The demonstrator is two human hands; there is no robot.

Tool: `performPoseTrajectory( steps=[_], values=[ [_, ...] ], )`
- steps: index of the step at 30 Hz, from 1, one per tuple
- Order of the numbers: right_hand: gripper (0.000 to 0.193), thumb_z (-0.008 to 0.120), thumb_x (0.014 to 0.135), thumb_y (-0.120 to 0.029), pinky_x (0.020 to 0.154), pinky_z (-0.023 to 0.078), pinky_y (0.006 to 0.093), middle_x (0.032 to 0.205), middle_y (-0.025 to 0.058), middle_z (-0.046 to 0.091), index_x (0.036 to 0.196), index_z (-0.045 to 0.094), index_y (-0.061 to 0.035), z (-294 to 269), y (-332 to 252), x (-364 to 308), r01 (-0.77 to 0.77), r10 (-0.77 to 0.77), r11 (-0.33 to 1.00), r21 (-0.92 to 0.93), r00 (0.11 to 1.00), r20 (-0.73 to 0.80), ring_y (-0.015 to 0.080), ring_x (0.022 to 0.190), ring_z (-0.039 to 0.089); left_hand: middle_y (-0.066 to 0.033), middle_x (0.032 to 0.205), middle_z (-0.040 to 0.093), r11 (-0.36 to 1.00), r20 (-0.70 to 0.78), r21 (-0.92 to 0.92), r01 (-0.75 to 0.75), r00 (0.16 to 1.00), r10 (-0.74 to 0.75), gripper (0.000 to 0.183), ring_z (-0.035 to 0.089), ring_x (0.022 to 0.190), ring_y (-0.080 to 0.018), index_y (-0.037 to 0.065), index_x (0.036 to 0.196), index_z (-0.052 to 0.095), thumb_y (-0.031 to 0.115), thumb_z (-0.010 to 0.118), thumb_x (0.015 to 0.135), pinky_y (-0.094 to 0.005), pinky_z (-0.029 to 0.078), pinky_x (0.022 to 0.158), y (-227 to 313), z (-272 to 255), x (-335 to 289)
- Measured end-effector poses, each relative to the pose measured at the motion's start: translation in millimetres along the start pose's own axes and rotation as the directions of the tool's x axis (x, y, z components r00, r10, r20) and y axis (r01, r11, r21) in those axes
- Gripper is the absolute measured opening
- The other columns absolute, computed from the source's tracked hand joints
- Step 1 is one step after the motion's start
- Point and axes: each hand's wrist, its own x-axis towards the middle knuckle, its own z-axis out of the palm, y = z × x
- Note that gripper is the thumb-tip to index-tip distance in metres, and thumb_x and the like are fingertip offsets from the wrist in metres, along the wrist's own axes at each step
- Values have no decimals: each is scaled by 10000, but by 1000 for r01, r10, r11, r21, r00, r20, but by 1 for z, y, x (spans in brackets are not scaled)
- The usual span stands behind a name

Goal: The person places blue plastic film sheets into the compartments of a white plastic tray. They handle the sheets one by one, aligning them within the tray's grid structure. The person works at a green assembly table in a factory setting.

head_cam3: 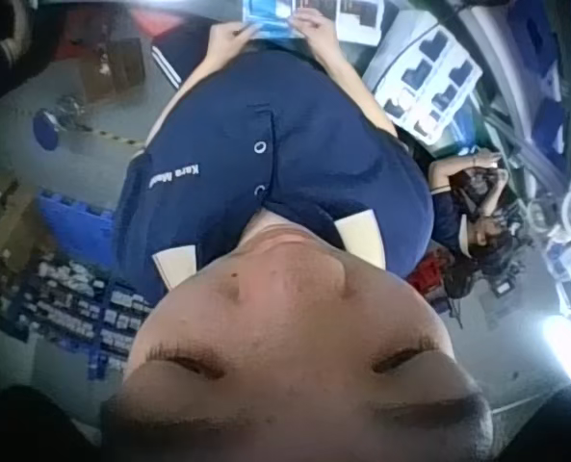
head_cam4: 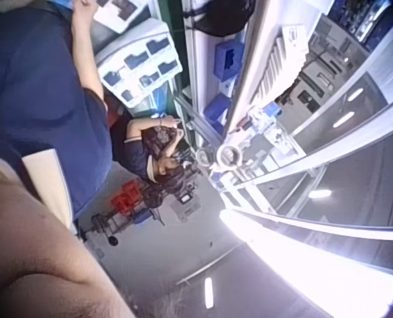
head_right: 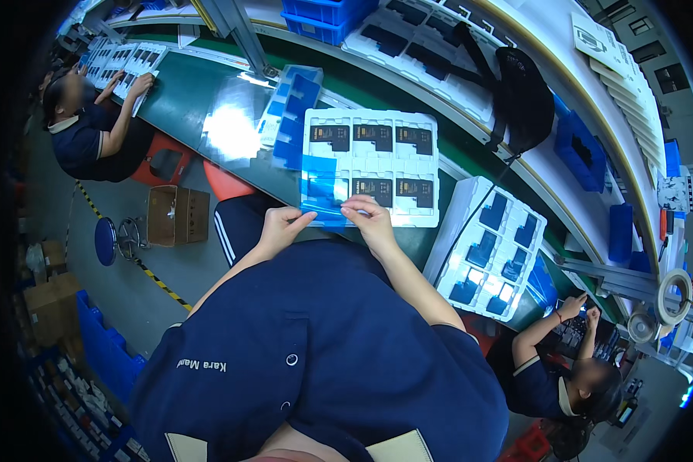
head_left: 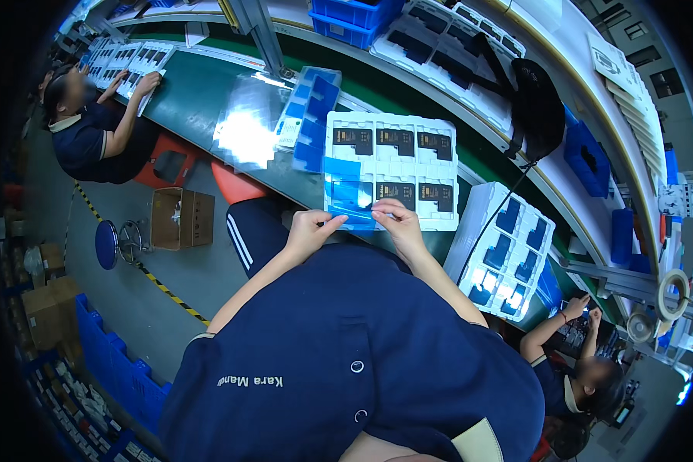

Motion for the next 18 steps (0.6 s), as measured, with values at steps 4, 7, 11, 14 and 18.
performPoseTrajectory(
  steps=[4,7,11,14,18],
  values=[
    [133,652,845,-68,776,478,277,896,41,638,973,674,-39,-10,-7,5,-14,36,968,250,996,-84,131,829,584,-167,559,593,999,-87,-52,14,996,-19,390,600,517,-188,-32,738,689,303,579,903,-294,426,504,-6,6,-3],
    [139,635,860,-79,697,501,261,844,25,631,991,641,-32,-37,-6,21,-50,156,850,525,975,-161,120,740,589,-165,549,590,995,-184,-95,41,981,-58,462,596,513,-185,-48,745,685,341,521,932,-295,430,514,-7,7,-5],
    [143,649,843,-59,665,488,232,848,23,645,982,650,-26,-72,9,41,-55,142,948,314,955,-261,88,715,578,-61,532,568,975,-186,-149,165,964,-192,465,483,532,-69,-48,825,697,336,472,961,-255,380,511,-17,4,-11],
    [170,657,825,-34,659,479,211,851,29,658,995,659,-18,-87,9,45,-120,120,993,14,956,-268,71,714,578,-80,541,563,977,-237,-161,137,956,-173,430,493,539,-77,-41,844,697,320,490,953,-253,384,515,-23,12,-14],
    [211,664,803,-10,659,479,191,853,35,666,1014,663,-7,-99,10,51,-122,94,987,-106,966,-242,66,729,590,-93,539,564,973,-270,-201,113,948,-166,405,501,538,-81,-33,853,697,309,501,947,-257,386,514,-27,16,-12]
  ],
)
